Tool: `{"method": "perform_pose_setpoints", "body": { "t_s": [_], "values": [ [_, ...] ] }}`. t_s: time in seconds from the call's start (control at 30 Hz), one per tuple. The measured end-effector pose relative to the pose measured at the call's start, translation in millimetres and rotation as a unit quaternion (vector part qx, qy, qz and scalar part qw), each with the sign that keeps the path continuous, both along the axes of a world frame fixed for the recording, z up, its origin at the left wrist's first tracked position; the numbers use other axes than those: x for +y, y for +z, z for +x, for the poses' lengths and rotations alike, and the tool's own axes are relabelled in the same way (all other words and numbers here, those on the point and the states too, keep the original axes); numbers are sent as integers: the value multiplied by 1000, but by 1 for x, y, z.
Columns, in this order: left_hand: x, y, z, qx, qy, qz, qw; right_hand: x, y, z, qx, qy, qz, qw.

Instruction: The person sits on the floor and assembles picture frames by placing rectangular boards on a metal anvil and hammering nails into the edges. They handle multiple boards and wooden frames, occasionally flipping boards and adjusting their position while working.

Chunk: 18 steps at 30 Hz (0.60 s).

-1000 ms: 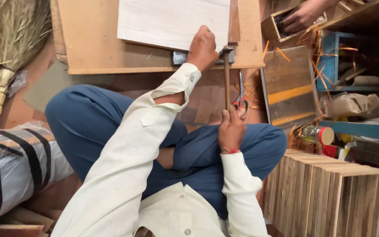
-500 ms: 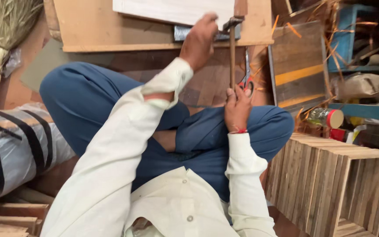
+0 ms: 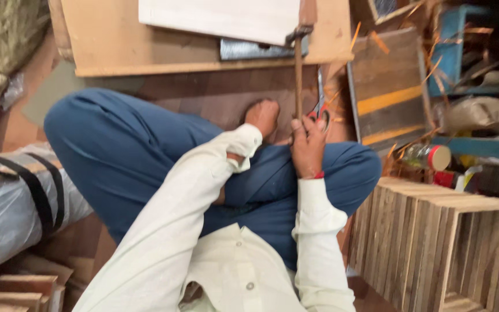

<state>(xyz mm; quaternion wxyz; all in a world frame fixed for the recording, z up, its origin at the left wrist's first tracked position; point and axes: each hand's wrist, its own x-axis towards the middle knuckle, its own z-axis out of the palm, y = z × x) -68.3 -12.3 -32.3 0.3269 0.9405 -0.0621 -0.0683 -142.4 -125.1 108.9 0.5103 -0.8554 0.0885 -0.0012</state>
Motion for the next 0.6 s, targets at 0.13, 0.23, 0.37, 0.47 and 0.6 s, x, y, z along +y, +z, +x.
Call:
{"method": "perform_pose_setpoints", "body": {
  "t_s": [0.13,0.23,0.37,0.47,0.6],
  "values": [
    [-10,0,-5,-119,-46,50,991,0,-4,7,-45,10,-77,996],
    [-2,10,-8,-126,-81,55,987,2,-5,7,-47,-3,-86,995],
    [11,31,-14,-84,-41,-60,994,4,-3,3,-63,10,-95,993],
    [32,45,-16,-30,-58,-140,988,4,-2,3,-63,12,-80,995],
    [92,62,24,-209,-34,-195,958,3,-4,2,-9,-12,-46,999]
  ]
}}
